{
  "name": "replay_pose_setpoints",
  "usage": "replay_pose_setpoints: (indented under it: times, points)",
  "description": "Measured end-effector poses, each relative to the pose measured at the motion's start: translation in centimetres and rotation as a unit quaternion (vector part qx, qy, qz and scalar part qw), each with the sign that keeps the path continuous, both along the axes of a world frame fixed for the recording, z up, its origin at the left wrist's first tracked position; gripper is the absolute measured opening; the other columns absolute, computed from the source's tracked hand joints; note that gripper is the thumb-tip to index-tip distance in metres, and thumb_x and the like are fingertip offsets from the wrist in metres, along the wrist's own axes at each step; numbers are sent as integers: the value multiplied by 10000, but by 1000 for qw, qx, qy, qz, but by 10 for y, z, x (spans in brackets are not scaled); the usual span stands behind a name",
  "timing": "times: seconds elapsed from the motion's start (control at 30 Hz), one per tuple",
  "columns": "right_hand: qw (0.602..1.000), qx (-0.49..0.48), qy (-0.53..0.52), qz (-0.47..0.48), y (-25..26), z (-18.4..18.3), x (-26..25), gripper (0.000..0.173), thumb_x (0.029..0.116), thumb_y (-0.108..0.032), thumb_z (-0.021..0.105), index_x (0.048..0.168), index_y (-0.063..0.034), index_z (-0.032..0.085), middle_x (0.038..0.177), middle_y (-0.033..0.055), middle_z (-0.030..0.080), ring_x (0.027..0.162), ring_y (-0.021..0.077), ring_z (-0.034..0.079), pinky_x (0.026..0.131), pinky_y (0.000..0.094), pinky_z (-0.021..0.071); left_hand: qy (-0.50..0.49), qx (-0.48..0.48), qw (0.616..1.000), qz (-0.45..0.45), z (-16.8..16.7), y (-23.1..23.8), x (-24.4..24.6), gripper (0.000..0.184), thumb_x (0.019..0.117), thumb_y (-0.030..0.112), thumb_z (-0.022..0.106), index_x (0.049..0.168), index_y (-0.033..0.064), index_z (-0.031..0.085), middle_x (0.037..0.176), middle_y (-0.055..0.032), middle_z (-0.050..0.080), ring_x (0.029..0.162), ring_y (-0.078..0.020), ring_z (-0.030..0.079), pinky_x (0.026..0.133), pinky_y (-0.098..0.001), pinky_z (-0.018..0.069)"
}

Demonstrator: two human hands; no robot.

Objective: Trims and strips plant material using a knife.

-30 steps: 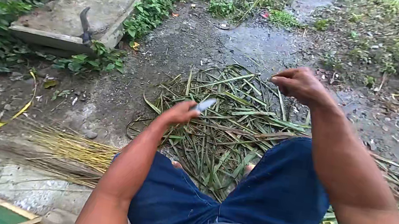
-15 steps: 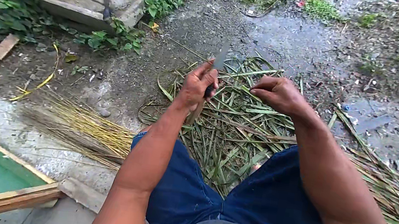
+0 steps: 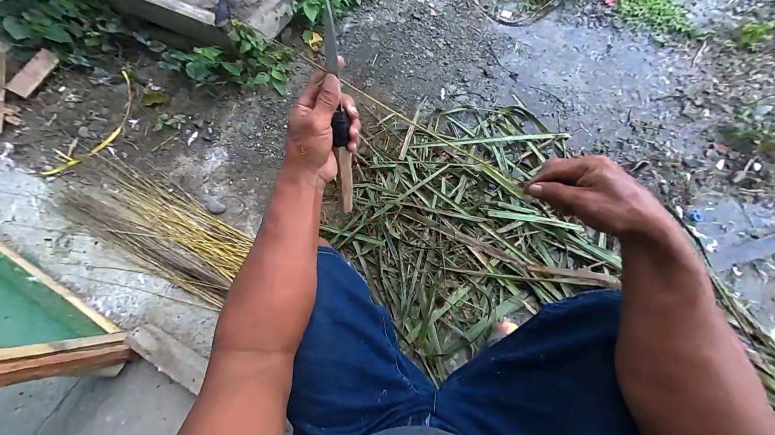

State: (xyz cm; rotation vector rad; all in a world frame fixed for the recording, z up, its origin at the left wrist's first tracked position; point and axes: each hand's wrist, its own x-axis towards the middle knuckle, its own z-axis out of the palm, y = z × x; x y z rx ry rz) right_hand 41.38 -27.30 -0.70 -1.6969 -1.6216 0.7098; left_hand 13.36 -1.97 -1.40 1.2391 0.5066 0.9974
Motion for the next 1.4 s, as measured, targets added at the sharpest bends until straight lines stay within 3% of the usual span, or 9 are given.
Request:
replay_pose_setpoints:
  times: [0.2,0.27,0.33,0.43,0.57,0.8,1.1,1.4]
  points:
    - [997,-60,-16,-40,-25,-1,29,197,977,-168,581,902,-122,757,639,-48,578,500,56,450,490,299,404,-23,-13,996,86,6,22,-36,366,1139,336,313,1437,196,473,717,24,584,507,-99,566,434,-238,510]
    - [992,-116,5,-46,-23,-4,26,173,996,-91,596,1012,-64,765,672,16,624,511,96,499,511,325,461,-17,-13,997,74,4,15,-37,363,1138,331,316,1448,206,457,720,30,584,508,-95,567,438,-234,511]
    - [987,-160,3,-32,-14,-5,15,173,1022,-115,601,1100,-63,746,721,43,658,548,121,553,551,348,507,-7,-8,999,40,0,4,-30,346,1134,304,321,1435,203,459,719,40,577,510,-85,561,442,-226,508]
    - [992,-124,16,-7,1,-8,-5,227,1043,-184,566,1147,-75,736,684,10,625,527,95,526,520,316,479,6,4,1000,-18,-5,-14,-16,368,1127,261,324,1460,159,443,734,32,590,512,-85,565,441,-225,513]
    - [998,-50,47,6,17,-15,-26,229,1049,-177,544,1085,-61,738,702,-1,632,521,63,525,511,271,482,6,0,998,-58,-11,-31,-2,344,1122,232,370,1437,131,464,718,27,596,502,-76,566,429,-209,506]
    - [997,-47,52,23,27,-20,-36,245,1059,-184,528,1033,-72,744,675,-22,624,491,42,503,483,248,460,53,10,988,-145,-21,-55,9,390,1081,155,438,1462,71,448,731,0,592,529,-88,568,456,-214,507]
    - [995,-32,72,62,17,-9,-27,250,1046,-155,509,1019,-79,745,633,-70,560,472,-1,437,445,196,388,38,14,998,-37,-14,-25,-8,339,1106,198,427,1413,70,488,733,4,605,508,-81,570,433,-207,505]
    - [996,-42,38,64,4,-4,-17,274,1037,-171,497,985,-101,757,606,-71,540,465,14,427,438,221,372,29,-8,999,19,-7,-7,-22,333,1125,230,388,1425,114,473,732,1,600,505,-96,575,426,-223,512]
